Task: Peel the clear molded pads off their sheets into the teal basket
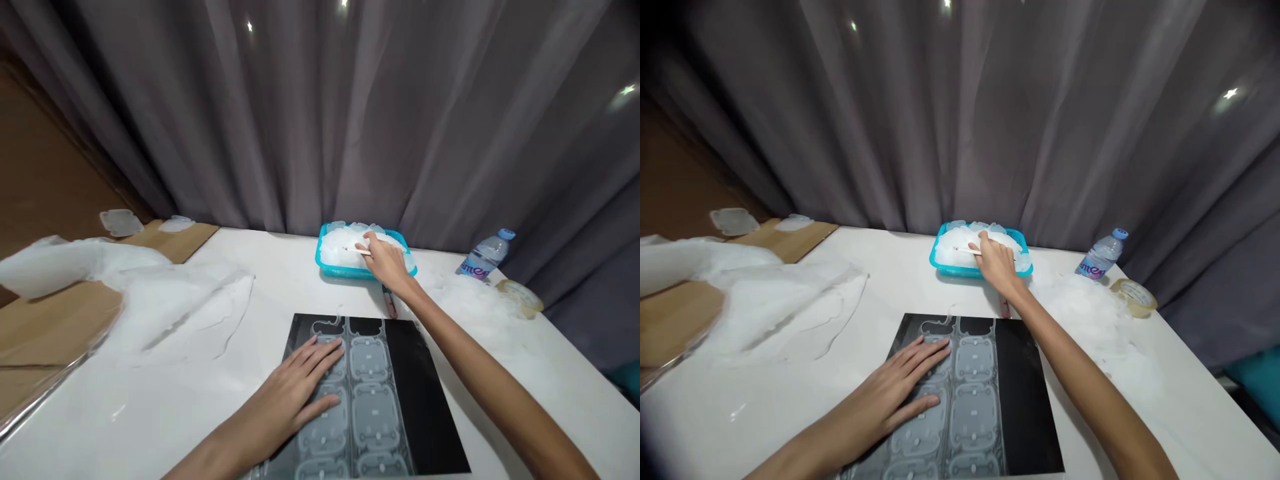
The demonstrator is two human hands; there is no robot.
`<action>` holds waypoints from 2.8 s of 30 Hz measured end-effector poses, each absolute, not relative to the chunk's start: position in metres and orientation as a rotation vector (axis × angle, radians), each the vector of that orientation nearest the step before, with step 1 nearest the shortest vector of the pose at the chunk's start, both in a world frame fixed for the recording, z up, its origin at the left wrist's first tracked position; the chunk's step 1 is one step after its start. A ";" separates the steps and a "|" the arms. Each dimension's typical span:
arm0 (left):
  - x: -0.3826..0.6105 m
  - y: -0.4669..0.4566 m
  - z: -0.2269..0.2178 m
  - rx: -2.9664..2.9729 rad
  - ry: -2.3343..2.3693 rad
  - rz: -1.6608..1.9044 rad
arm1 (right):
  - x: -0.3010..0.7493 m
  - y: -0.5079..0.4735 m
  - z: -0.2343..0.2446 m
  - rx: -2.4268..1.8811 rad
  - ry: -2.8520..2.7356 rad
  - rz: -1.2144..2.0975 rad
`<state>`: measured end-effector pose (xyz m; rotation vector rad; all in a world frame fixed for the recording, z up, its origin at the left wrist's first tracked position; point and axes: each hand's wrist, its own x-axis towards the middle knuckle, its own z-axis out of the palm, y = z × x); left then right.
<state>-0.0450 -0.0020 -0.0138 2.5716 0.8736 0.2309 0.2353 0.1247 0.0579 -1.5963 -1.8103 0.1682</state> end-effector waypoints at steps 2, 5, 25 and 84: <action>-0.046 0.000 -0.014 2.567 0.872 0.219 | 0.234 0.111 0.057 -1.617 -1.806 0.118; -0.048 0.002 -0.012 2.558 0.865 0.209 | 0.238 0.071 0.051 -1.559 -1.849 0.101; 0.028 0.012 -0.004 2.505 0.831 0.413 | 0.273 -0.045 0.003 -1.326 -1.770 1.039; 0.023 0.019 -0.020 2.398 0.714 0.245 | 0.314 0.027 0.018 -1.369 -1.727 0.123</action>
